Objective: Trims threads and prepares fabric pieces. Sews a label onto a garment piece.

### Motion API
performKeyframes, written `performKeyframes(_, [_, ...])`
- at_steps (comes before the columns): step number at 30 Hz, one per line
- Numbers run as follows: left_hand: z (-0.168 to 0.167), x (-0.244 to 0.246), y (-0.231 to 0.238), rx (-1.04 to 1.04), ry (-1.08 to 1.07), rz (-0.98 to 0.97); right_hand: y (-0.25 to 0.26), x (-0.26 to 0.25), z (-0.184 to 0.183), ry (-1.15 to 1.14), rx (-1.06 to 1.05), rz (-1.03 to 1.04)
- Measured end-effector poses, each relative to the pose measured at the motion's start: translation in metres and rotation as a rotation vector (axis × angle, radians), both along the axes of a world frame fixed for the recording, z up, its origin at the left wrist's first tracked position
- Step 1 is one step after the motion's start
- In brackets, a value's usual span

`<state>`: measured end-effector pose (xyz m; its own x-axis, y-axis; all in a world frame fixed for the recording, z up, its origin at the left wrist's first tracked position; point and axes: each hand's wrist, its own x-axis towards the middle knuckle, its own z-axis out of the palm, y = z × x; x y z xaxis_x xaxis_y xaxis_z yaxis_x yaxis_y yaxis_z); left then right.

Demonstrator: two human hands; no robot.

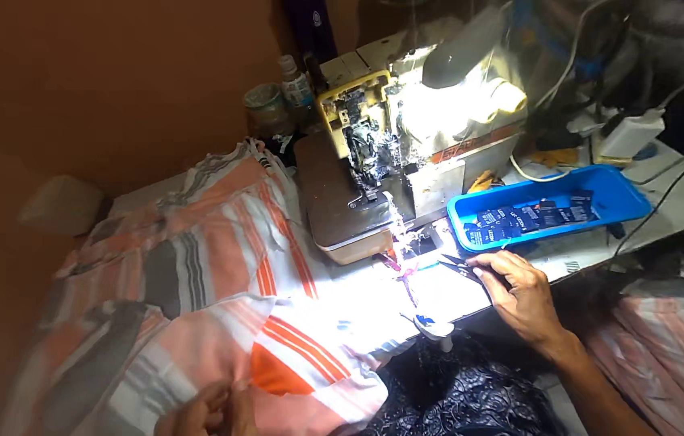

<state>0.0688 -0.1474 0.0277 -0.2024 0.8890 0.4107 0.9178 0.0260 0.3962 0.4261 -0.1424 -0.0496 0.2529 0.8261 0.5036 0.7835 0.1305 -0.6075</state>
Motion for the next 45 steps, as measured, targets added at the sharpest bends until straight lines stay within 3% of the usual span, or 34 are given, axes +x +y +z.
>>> performKeyframes(6, [-0.003, -0.005, 0.0, 0.067, 0.013, -0.014, -0.008, 0.021, 0.013, 0.148, -0.102, 0.195])
performKeyframes(10, [-0.003, 0.002, -0.006, 0.0, -0.005, 0.053, -0.002, -0.001, 0.01, 0.07, -0.129, 0.289])
performKeyframes(15, [-0.008, -0.001, -0.006, 0.037, -0.004, 0.009, 0.017, -0.03, 0.002, -0.018, -0.042, 0.24])
performKeyframes(24, [-0.006, -0.004, -0.006, 0.092, -0.081, -0.002, 0.01, -0.007, 0.001, -0.072, -0.035, 0.203])
performKeyframes(31, [-0.005, 0.01, 0.001, 0.03, -0.016, 0.068, 0.019, -0.056, -0.003, -0.068, 0.012, 0.17])
performKeyframes(45, [-0.006, 0.002, 0.001, 0.157, -0.068, 0.008, 0.009, -0.034, -0.01, -0.134, 0.05, 0.078])
